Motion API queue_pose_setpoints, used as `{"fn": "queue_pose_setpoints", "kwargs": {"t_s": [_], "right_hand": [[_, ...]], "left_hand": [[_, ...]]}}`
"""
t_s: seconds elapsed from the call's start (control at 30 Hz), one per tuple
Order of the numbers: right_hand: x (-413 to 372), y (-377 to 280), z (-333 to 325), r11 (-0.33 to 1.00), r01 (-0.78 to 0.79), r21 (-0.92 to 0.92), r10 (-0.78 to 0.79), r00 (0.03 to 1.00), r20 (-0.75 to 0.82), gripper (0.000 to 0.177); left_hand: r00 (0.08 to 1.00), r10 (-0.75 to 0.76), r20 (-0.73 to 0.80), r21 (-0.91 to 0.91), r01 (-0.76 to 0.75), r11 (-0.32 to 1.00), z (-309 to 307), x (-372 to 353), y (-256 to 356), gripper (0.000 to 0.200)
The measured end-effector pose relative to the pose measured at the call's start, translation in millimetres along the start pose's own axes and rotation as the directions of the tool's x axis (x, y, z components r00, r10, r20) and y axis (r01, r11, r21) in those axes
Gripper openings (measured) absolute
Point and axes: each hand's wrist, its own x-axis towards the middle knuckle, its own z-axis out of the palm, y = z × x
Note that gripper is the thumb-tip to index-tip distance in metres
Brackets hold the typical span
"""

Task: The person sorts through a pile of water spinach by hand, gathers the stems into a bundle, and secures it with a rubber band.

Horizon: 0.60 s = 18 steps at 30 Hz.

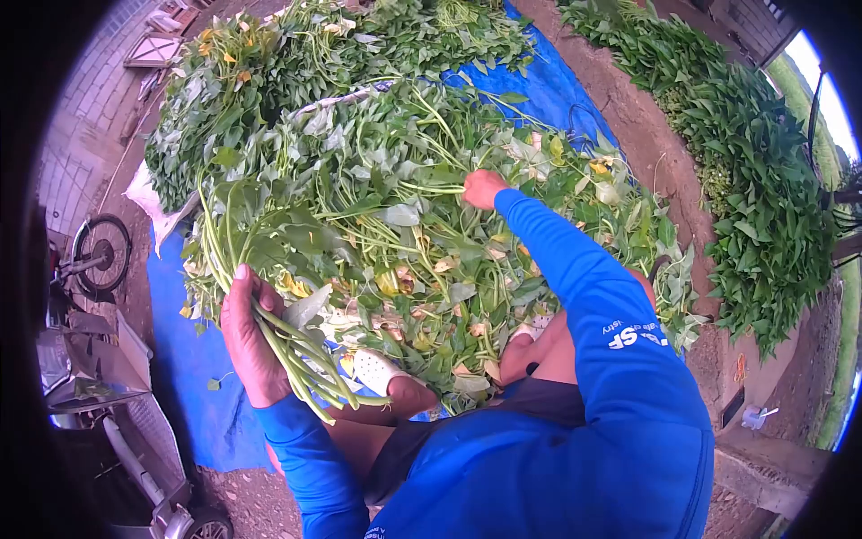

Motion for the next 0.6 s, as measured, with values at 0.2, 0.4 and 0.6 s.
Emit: {"fn": "queue_pose_setpoints", "kwargs": {"t_s": [0.2, 0.4, 0.6], "right_hand": [[-65, -43, -108, 0.900, 0.031, 0.436, 0.086, 0.965, -0.246, 0.037], [-138, -39, -84, 0.346, -0.433, 0.832, 0.019, 0.890, 0.456, 0.032], [-171, -47, 18, 0.204, -0.508, 0.837, -0.017, 0.853, 0.522, 0.010]], "left_hand": [[0.999, 0.002, 0.054, -0.070, 0.002, 0.998, -2, 5, 2, 0.021], [0.996, 0.007, 0.090, -0.074, 0.000, 0.997, -13, 3, 3, 0.020], [0.999, 0.017, 0.034, -0.069, -0.015, 0.997, -23, -9, 15, 0.020]]}}
